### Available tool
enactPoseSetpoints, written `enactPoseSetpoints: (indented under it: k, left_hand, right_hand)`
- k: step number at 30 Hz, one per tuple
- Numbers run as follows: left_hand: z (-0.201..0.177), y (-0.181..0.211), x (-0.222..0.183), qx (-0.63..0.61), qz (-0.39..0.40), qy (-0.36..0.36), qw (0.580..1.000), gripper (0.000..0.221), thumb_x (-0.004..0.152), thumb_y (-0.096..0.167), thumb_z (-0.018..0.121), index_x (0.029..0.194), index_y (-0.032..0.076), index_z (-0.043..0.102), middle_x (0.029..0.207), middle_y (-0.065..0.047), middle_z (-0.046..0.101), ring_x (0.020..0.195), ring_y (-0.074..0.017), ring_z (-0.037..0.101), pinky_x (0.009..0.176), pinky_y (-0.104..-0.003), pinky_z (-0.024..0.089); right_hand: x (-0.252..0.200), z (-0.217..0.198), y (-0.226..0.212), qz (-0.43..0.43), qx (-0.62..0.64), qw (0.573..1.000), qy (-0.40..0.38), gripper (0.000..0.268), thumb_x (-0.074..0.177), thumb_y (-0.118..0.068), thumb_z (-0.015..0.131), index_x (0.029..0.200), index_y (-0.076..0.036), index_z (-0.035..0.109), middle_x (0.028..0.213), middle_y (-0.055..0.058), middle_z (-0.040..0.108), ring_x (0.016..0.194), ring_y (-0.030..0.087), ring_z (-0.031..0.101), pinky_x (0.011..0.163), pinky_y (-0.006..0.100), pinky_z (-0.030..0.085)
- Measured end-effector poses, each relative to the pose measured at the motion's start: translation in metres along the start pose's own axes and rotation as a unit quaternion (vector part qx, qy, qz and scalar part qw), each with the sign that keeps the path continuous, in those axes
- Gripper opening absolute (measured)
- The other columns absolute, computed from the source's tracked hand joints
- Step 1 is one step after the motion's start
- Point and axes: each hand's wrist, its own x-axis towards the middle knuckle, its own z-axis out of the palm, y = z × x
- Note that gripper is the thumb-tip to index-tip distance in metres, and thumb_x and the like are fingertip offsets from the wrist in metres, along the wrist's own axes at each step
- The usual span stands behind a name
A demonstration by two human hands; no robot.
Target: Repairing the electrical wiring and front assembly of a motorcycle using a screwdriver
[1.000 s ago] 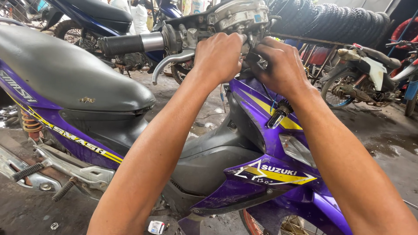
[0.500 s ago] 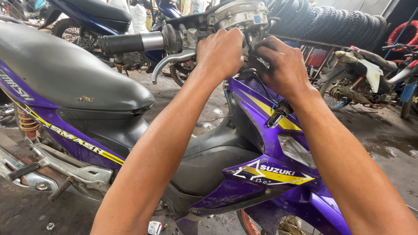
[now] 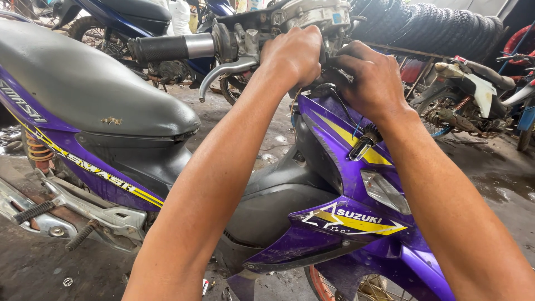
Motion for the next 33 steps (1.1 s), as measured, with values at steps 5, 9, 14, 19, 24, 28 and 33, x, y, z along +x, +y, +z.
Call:
enactPoseSetpoints:
  k: [5, 9, 14, 19, 24, 28, 33]
  left_hand:
    - [-0.002, 0.001, 0.000, -0.001, -0.004, -0.006, 1.000, 0.039, 0.087, 0.024, 0.072, 0.122, 0.016, 0.057, 0.126, -0.008, 0.065, 0.112, -0.0370, 0.067, 0.087, -0.051, 0.053]
    - [-0.004, 0.001, 0.001, 0.000, -0.010, -0.014, 1.000, 0.049, 0.084, 0.024, 0.076, 0.127, 0.017, 0.056, 0.132, -0.008, 0.063, 0.118, -0.0351, 0.065, 0.091, -0.050, 0.053]
    - [-0.006, 0.001, 0.000, -0.002, -0.008, -0.022, 1.000, 0.054, 0.080, 0.023, 0.082, 0.128, 0.018, 0.057, 0.130, -0.007, 0.065, 0.116, -0.0337, 0.066, 0.090, -0.049, 0.054]
    - [-0.009, 0.002, 0.001, 0.000, -0.012, -0.035, 0.999, 0.058, 0.078, 0.028, 0.088, 0.127, 0.019, 0.059, 0.129, -0.005, 0.067, 0.117, -0.0323, 0.067, 0.091, -0.047, 0.054]
    - [-0.005, 0.000, 0.006, 0.002, -0.008, -0.033, 0.999, 0.062, 0.076, 0.025, 0.088, 0.129, 0.020, 0.058, 0.131, -0.005, 0.066, 0.119, -0.0329, 0.066, 0.092, -0.047, 0.054]
    - [-0.002, -0.001, 0.009, 0.004, -0.007, -0.027, 1.000, 0.066, 0.075, 0.029, 0.089, 0.132, 0.020, 0.056, 0.136, -0.006, 0.063, 0.122, -0.0338, 0.064, 0.094, -0.048, 0.054]
    - [-0.002, -0.004, 0.009, -0.006, 0.002, -0.021, 1.000, 0.063, 0.073, 0.025, 0.090, 0.127, 0.019, 0.060, 0.131, -0.007, 0.064, 0.118, -0.0344, 0.066, 0.091, -0.047, 0.055]
  right_hand:
    - [0.005, 0.001, 0.003, -0.006, -0.008, 1.000, -0.025, 0.015, 0.102, -0.020, 0.079, 0.112, -0.010, 0.077, 0.101, 0.008, 0.066, 0.081, 0.039, 0.066, 0.057, 0.051, 0.046]
    - [0.013, -0.004, 0.003, -0.007, -0.005, 0.997, -0.072, 0.020, 0.103, -0.025, 0.076, 0.111, -0.007, 0.070, 0.099, 0.011, 0.065, 0.079, 0.043, 0.063, 0.059, 0.053, 0.046]
    - [0.017, -0.009, -0.003, 0.001, -0.020, 0.988, -0.151, 0.030, 0.107, -0.033, 0.064, 0.124, -0.009, 0.063, 0.104, 0.014, 0.064, 0.087, 0.048, 0.064, 0.063, 0.060, 0.049]
    - [0.011, -0.009, 0.000, -0.005, -0.020, 0.987, -0.161, 0.027, 0.107, -0.032, 0.067, 0.106, -0.005, 0.059, 0.096, 0.013, 0.061, 0.079, 0.046, 0.060, 0.059, 0.057, 0.045]
    - [0.014, -0.005, 0.001, -0.004, -0.019, 0.987, -0.158, 0.023, 0.102, -0.025, 0.068, 0.114, -0.005, 0.062, 0.101, 0.015, 0.063, 0.083, 0.047, 0.062, 0.062, 0.058, 0.047]
    - [0.016, -0.006, -0.004, 0.020, -0.001, 0.985, -0.169, 0.021, 0.099, -0.021, 0.068, 0.102, -0.003, 0.057, 0.093, 0.016, 0.062, 0.077, 0.045, 0.060, 0.061, 0.055, 0.045]
    - [0.032, -0.011, -0.021, 0.168, 0.144, 0.953, -0.208, 0.012, 0.085, -0.012, 0.065, 0.096, -0.007, 0.065, 0.090, 0.011, 0.072, 0.080, 0.030, 0.064, 0.073, 0.045, 0.047]
